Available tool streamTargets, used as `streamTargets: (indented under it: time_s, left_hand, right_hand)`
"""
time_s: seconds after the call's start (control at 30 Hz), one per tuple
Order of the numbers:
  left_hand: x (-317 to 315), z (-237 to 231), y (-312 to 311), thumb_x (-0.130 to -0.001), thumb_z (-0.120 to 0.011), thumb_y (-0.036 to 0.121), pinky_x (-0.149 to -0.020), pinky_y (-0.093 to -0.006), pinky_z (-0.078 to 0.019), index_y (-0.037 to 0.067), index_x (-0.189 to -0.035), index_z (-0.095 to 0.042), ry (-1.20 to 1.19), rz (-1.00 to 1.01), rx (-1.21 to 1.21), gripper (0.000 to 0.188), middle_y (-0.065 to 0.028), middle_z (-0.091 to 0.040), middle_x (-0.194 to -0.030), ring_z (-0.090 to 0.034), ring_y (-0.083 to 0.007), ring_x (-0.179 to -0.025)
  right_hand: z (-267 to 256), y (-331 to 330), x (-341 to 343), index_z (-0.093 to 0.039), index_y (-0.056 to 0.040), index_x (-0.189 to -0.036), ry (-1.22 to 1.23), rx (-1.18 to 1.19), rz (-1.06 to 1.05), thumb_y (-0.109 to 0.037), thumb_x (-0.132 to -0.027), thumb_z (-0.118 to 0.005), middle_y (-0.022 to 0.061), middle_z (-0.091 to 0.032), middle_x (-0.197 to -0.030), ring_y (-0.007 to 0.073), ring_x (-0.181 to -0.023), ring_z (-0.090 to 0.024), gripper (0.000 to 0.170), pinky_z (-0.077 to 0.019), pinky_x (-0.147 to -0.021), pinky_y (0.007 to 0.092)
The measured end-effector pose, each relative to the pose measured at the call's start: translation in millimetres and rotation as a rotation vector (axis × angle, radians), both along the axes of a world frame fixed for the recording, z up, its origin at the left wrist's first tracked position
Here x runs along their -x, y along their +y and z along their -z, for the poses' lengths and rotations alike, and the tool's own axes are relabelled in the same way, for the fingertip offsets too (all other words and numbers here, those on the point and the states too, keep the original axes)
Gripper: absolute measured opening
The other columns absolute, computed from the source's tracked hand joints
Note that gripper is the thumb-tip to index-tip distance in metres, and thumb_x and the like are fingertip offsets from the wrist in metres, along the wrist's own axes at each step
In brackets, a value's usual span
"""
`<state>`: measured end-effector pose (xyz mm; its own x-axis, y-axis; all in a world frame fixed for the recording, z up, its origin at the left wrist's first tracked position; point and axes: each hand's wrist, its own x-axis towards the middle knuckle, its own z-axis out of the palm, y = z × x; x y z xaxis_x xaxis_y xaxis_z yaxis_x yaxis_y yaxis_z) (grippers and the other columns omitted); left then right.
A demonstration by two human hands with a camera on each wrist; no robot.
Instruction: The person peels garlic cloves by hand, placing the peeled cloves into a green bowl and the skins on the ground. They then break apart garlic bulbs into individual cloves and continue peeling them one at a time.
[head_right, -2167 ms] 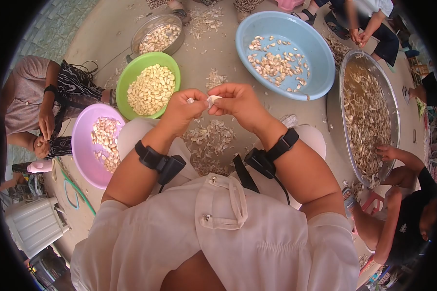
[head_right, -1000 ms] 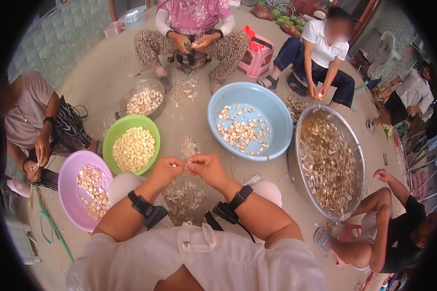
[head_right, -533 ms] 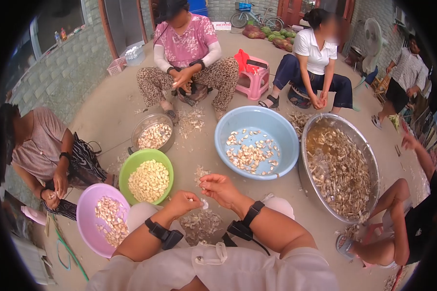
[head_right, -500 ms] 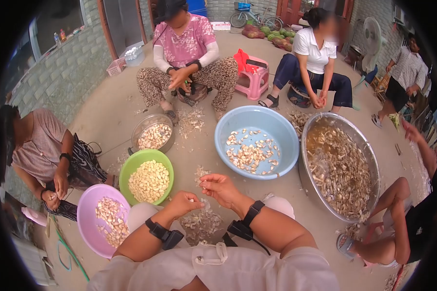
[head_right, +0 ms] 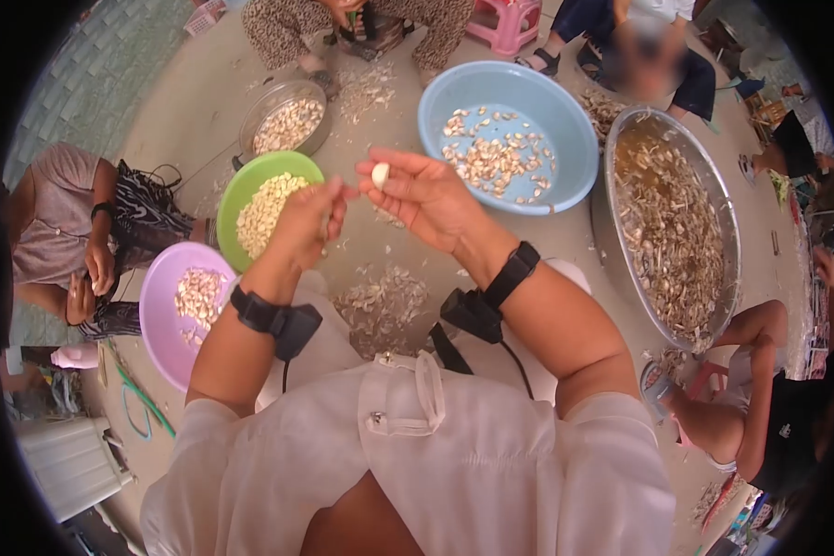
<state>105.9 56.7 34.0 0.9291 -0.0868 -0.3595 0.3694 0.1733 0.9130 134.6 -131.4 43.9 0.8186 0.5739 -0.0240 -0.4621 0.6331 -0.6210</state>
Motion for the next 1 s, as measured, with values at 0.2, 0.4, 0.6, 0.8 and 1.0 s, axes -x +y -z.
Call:
streamTargets:
  time_s: [0.2, 0.4, 0.6, 0.8, 1.0]
  left_hand:
    - [-11, -6, -4, -0.088, -0.053, 0.027, -0.045, -0.0199, -0.0333, 0.0, -0.096, -0.056, 0.009, -0.072, 0.431, 0.028, 0.0005, -0.047, -0.06, -0.041, -0.0084, -0.048]
    - [-4, 35, -11, -0.081, -0.061, 0.012, -0.048, -0.0196, -0.034, -0.002, -0.095, -0.06, -0.121, -0.048, 0.194, 0.019, 0.0019, -0.051, -0.064, -0.042, -0.006, -0.054]
    - [-5, 32, -16, -0.075, -0.069, 0.009, -0.052, -0.0169, -0.0344, 0.0, -0.088, -0.064, -0.274, -0.056, -0.061, 0.016, 0.002, -0.055, -0.068, -0.044, -0.0036, -0.058]
    - [-9, 32, -22, -0.073, -0.07, 0.009, -0.053, -0.0187, -0.0372, -0.001, -0.083, -0.066, -0.445, -0.077, -0.274, 0.015, 0.0012, -0.056, -0.069, -0.046, -0.0043, -0.06]
    - [-9, 40, -19, -0.074, -0.068, 0.011, -0.05, -0.0189, -0.0369, -0.001, -0.083, -0.066, -0.426, -0.084, -0.238, 0.015, 0.0007, -0.058, -0.068, -0.048, -0.0038, -0.059]
  right_hand:
    - [4, 8, -3, -0.047, 0.0074, -0.115, -0.036, -0.036, -0.036, 0.003, -0.081, -0.054, 0.0245, -0.051, -0.115, 0.0231, -0.094, -0.059, 0.035, -0.0507, -0.083, 0.0272]
    - [24, -2, -10, -0.052, 0.0033, -0.111, -0.054, 0.26, 0.055, 0.001, -0.081, -0.056, 0.0181, -0.058, -0.108, 0.0194, -0.085, -0.062, 0.03, -0.0517, -0.075, 0.025]
    - [36, -4, -19, -0.057, 0.0016, -0.106, -0.119, 0.448, 0.105, -0.005, -0.082, -0.057, 0.0117, -0.062, -0.102, 0.0127, -0.079, -0.06, 0.025, -0.0483, -0.069, 0.0226]
    - [37, 4, -17, -0.059, 0.0021, -0.103, -0.128, 0.533, 0.134, -0.006, -0.083, -0.057, 0.0095, -0.063, -0.098, 0.0104, -0.077, -0.058, 0.022, -0.0478, -0.071, 0.0225]
    - [39, 6, -12, -0.06, 0.0027, -0.102, -0.354, 0.667, 0.175, -0.003, -0.084, -0.055, 0.0087, -0.063, -0.094, 0.0114, -0.08, -0.059, 0.02, -0.0495, -0.071, 0.0237]
